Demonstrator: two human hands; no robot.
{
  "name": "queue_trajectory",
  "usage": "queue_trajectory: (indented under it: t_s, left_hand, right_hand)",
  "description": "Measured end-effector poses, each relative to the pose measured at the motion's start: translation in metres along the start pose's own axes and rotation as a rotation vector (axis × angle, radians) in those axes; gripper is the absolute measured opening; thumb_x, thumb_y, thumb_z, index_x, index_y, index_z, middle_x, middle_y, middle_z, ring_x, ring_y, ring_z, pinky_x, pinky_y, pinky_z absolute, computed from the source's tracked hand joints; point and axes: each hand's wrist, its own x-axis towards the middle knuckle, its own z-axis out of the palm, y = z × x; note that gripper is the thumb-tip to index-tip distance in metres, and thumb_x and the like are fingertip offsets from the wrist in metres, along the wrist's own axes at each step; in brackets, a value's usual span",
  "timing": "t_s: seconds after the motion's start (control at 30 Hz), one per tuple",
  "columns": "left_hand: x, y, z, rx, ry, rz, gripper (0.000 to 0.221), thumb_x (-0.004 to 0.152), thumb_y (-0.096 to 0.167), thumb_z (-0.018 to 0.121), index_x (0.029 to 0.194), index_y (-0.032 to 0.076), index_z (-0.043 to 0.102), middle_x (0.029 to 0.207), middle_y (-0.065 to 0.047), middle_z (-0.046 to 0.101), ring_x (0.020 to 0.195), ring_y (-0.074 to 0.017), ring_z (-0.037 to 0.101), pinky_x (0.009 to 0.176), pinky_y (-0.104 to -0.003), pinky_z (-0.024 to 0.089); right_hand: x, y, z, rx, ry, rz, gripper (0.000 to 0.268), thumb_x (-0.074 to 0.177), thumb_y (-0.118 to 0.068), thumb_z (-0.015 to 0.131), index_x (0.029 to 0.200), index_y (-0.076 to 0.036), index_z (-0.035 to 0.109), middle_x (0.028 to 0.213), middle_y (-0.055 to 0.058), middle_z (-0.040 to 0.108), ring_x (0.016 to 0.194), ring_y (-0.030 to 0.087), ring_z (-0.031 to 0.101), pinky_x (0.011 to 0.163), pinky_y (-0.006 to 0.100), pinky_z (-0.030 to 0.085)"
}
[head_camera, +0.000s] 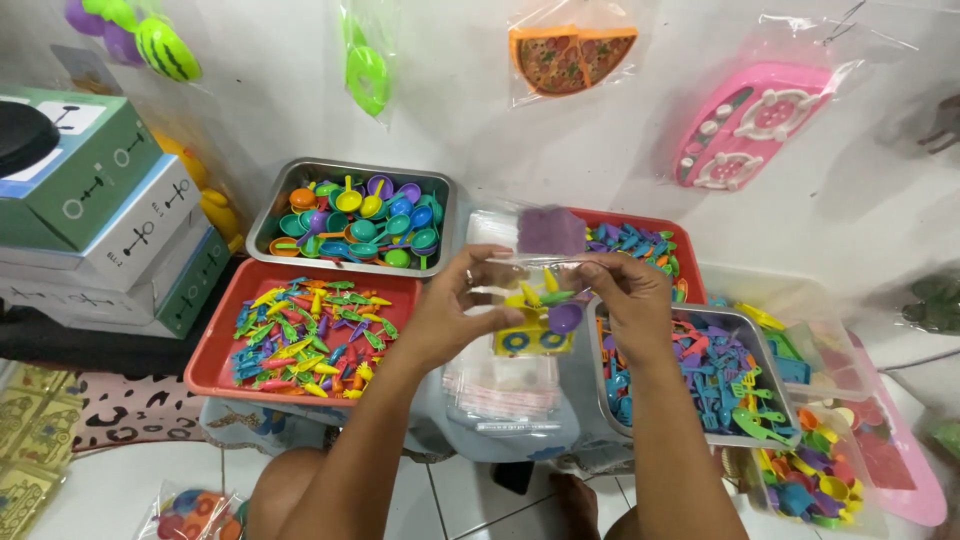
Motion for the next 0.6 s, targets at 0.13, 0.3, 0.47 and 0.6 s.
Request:
queue_trajectory:
  t_s: [0.13,0.3,0.47,0.6]
  left_hand:
    - [-0.008,0.002,0.003,0.004,-0.120,-0.146,0.065,0.072,0.004,0.089,0.130,0.006,0.062,0.107,-0.008,0.072,0.101,-0.0182,0.064,0.094,-0.035,0.054]
    - [-0.002,-0.005,0.001,0.037,-0.007,-0.147,0.037,0.081,0.002,0.083,0.116,0.002,0.072,0.087,-0.009,0.067,0.087,-0.0168,0.063,0.082,-0.032,0.057]
    - [0.008,-0.043,-0.009,-0.053,0.156,-0.072,0.045,0.084,0.012,0.086,0.124,0.005,0.068,0.104,-0.016,0.075,0.097,-0.0241,0.073,0.089,-0.036,0.059]
    - [0.000,-0.003,0.006,-0.141,0.110,-0.103,0.065,0.076,0.012,0.090,0.134,0.007,0.061,0.107,-0.014,0.073,0.101,-0.0241,0.071,0.093,-0.037,0.058]
  right_hand:
    - [-0.004,-0.013,0.004,0.075,0.033,-0.072,0.012,0.096,-0.008,0.073,0.106,-0.003,0.078,0.079,0.013,0.076,0.074,0.012,0.067,0.069,0.025,0.058]
    - [-0.007,-0.033,0.008,0.127,-0.133,0.002,0.060,0.091,-0.029,0.072,0.144,-0.005,0.055,0.110,0.018,0.070,0.104,0.029,0.065,0.097,0.042,0.054]
    - [-0.012,-0.004,0.010,0.161,-0.318,0.192,0.101,0.063,0.011,0.089,0.152,-0.010,0.047,0.114,0.013,0.072,0.102,0.026,0.074,0.089,0.039,0.062]
    - [-0.010,0.003,0.013,0.110,-0.234,0.099,0.052,0.070,0.011,0.086,0.119,-0.001,0.073,0.097,0.012,0.078,0.092,0.021,0.075,0.085,0.038,0.062]
